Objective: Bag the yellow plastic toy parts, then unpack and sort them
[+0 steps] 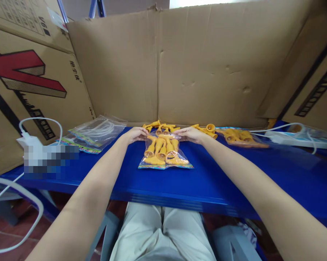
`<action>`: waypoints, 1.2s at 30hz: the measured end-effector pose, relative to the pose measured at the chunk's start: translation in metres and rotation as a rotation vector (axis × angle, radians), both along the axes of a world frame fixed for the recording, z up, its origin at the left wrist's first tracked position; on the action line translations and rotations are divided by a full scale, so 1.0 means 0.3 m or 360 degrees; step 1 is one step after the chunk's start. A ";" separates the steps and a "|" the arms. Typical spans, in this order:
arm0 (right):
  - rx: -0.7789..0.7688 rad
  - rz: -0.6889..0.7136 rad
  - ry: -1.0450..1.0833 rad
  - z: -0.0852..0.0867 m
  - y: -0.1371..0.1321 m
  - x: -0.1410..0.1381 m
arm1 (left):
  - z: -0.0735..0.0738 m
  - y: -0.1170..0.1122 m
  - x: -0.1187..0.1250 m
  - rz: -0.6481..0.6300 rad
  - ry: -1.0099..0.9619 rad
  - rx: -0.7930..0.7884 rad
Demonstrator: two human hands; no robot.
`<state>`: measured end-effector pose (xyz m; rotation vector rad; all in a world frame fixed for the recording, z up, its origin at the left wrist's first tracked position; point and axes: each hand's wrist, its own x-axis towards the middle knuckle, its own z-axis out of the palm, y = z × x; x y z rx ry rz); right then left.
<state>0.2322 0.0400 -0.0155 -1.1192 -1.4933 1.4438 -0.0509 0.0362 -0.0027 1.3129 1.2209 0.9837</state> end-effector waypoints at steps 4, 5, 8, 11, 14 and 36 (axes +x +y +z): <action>0.0238 -0.0054 -0.0445 -0.001 0.017 -0.018 | -0.025 0.006 0.009 0.0057 0.0209 0.0067; 0.0328 -0.0056 -0.0638 0.007 0.018 -0.025 | -0.032 0.009 0.017 0.0078 0.0274 0.0127; 0.0655 0.0045 -0.1363 0.047 0.011 -0.057 | -0.047 0.019 0.042 0.0115 0.0535 0.0345; 0.0936 0.0226 -0.2041 0.106 -0.012 -0.106 | -0.055 0.023 0.053 0.0060 0.0908 0.0645; 0.0906 0.0332 -0.2354 0.166 -0.041 -0.160 | -0.062 0.022 0.048 0.0025 0.1225 0.0909; -0.0294 0.0865 -0.0747 0.149 0.025 -0.175 | -0.023 -0.044 0.083 0.0233 0.1276 0.1614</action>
